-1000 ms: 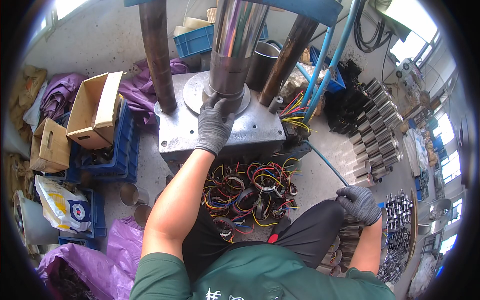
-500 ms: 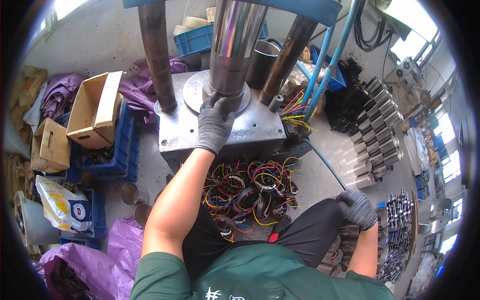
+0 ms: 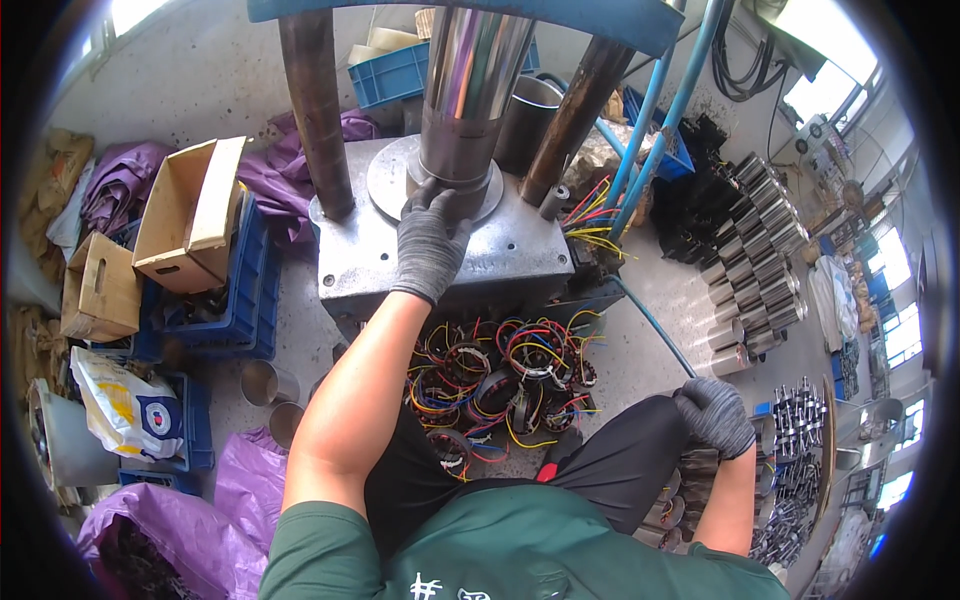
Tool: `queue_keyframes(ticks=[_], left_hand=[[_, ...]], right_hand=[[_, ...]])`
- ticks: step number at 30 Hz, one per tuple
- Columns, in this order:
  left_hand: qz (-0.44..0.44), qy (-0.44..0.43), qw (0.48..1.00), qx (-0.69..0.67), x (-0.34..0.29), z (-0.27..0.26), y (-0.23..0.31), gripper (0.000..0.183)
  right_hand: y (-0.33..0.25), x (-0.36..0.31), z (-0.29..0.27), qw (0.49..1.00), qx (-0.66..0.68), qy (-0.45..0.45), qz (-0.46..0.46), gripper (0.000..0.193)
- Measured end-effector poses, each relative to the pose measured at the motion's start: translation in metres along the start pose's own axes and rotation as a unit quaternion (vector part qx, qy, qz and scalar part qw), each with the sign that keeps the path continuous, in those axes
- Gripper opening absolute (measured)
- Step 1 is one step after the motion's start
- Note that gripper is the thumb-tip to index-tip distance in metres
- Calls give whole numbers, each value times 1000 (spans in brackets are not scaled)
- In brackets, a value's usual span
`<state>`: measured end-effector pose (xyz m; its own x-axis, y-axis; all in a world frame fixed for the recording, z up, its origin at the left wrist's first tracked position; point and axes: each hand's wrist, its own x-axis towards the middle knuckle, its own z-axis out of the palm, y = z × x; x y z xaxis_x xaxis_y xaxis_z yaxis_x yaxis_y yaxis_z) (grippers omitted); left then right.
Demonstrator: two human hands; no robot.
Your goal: The person assembles electrical stator cores by organizing a bundle of colored wires, inserting the wire bundle into a metal stator housing, and then using a hydraulic press to seat the component inside a larger metal cylinder before placing the finished part on the floor.
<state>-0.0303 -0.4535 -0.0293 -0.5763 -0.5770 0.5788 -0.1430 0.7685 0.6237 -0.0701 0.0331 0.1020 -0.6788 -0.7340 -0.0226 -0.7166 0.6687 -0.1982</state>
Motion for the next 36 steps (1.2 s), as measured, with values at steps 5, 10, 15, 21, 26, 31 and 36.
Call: queue_keyframes(ticks=[5,10,15,21,26,31,36], left_hand=[[1,8,1000,-9,0,1,0,52],[10,12,1000,-13,-1,2,-1,50],[8,5,1000,-8,0,2,-1,51],[4,4,1000,-7,1,2,-2,50],[-14,-10,1000,1,1,-2,3,53],[-10,-10,1000,3,1,-2,5,53],[-5,-8,1000,1,2,-1,0,51]], right_hand=[[-3,4,-7,999,-11,-34,5,18],[-6,12,-18,994,100,26,26,24],[0,6,-13,999,53,2,-9,23],[-7,10,-16,991,121,-21,53,21],[15,6,-13,995,13,-77,-59,24],[-2,8,-20,987,142,-14,78,23],[4,10,-18,984,149,-75,58,24]])
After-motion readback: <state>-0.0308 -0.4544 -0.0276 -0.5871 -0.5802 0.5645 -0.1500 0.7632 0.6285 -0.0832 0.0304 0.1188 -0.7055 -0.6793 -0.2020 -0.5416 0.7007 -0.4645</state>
